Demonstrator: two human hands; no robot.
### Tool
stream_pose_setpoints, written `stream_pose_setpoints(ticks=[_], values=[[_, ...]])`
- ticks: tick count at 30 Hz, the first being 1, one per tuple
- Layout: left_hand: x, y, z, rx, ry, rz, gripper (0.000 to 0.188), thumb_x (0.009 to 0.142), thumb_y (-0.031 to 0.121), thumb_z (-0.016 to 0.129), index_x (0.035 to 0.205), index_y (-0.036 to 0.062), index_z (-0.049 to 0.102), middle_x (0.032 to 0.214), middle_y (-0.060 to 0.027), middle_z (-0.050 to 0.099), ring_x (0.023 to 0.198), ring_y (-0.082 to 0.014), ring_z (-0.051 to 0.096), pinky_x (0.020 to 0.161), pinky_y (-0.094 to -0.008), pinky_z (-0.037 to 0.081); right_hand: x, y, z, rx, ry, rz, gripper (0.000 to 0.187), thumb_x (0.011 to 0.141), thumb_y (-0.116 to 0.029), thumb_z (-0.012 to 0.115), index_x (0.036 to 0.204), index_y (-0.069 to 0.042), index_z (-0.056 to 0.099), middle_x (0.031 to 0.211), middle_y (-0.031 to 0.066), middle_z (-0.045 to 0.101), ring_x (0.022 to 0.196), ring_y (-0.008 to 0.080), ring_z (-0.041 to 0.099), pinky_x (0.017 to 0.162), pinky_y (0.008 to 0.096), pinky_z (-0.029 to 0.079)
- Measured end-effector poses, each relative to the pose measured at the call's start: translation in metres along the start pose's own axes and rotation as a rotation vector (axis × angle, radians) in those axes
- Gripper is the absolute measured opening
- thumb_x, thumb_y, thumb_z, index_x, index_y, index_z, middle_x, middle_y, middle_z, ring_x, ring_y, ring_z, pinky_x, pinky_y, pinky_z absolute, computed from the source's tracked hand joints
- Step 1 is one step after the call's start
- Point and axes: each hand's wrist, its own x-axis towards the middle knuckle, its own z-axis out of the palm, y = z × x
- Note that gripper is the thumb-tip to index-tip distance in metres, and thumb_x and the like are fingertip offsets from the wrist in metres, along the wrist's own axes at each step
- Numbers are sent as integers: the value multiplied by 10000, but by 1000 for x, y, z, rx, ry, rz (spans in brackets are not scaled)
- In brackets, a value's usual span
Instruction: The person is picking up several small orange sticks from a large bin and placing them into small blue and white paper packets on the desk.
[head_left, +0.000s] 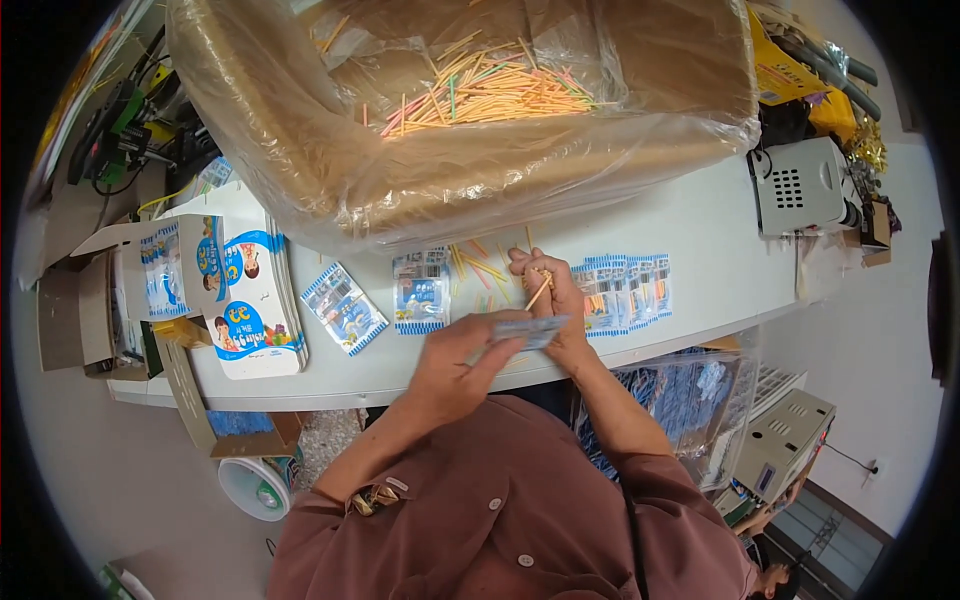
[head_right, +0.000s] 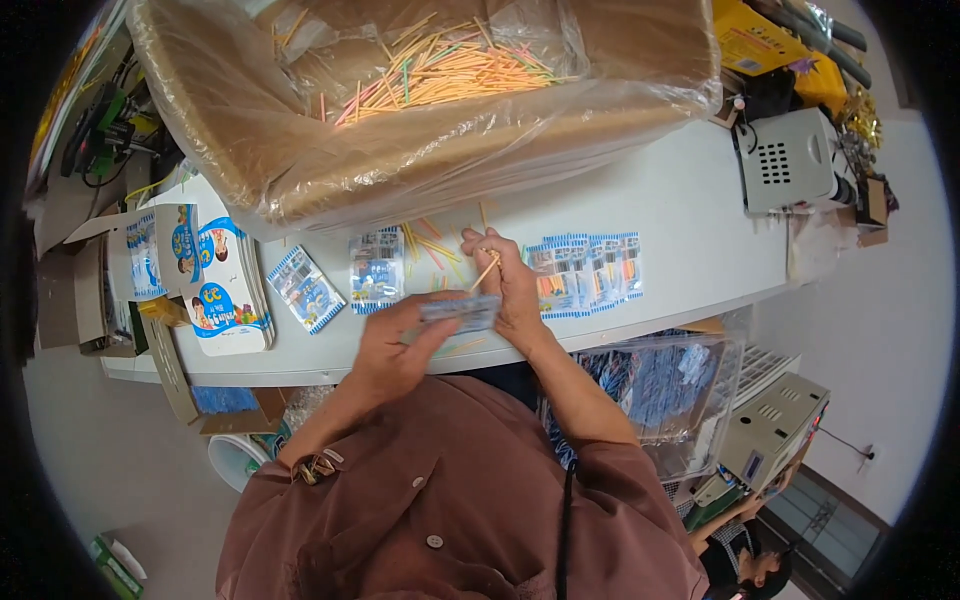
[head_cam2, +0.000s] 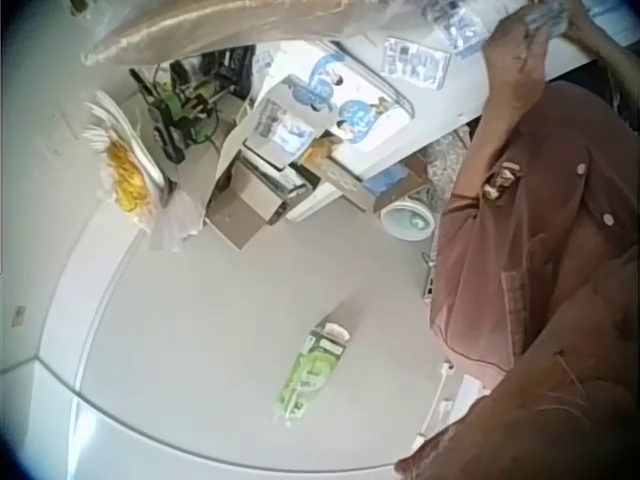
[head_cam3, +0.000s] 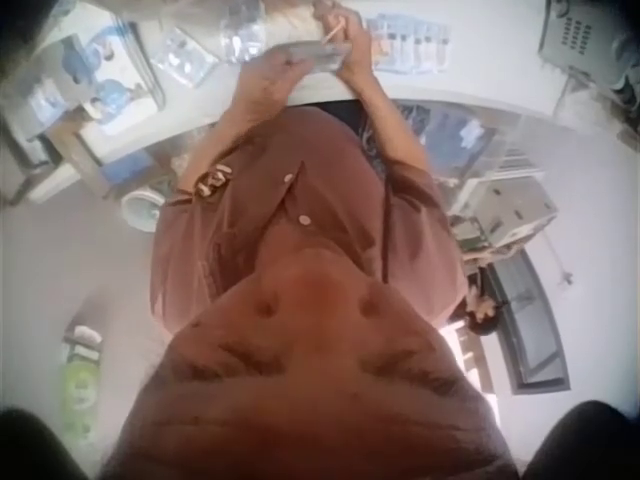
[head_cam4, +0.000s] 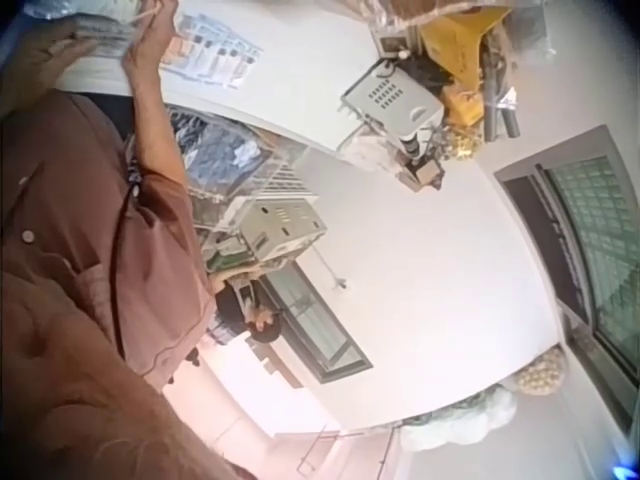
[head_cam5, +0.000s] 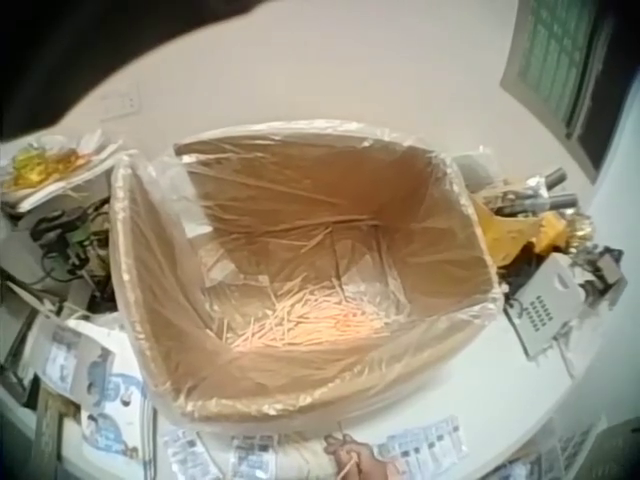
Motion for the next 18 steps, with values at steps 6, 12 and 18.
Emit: stream_pose_setpoints(ticks=[6, 12, 18], values=[[16, -33, 16, 100, -82, 108, 128, 931, 58, 637, 1038, -7, 666, 995, -104, 698, 832, -129, 625, 753, -263, 499, -1, 7, -3, 146, -27, 92, 127, 1017, -138, 523, 1099, -47, 492, 1051, 101, 659, 1181, 260, 606, 1134, 427, 351], [16, -38, 21, -501, 40, -98, 190, 957, 59, 615, 1132, -13, 636, 1030, -40, 689, 858, -87, 608, 762, -251, 504, -1, -11, -15, 772, 60, 340, 179, 1033, -195, 499, 1120, -38, 504, 1089, 129, 661, 1167, 272, 602, 1053, 407, 437], [23, -37, 21, -610, 66, -181, 198, 964, 43, 604, 1152, -16, 623, 983, -25, 683, 848, -52, 584, 731, -220, 486, 2, -34, -19, 1201, 186, 596, 166, 1027, -211, 511, 1113, -70, 508, 1066, 80, 632, 992, 161, 623, 887, 327, 523]])
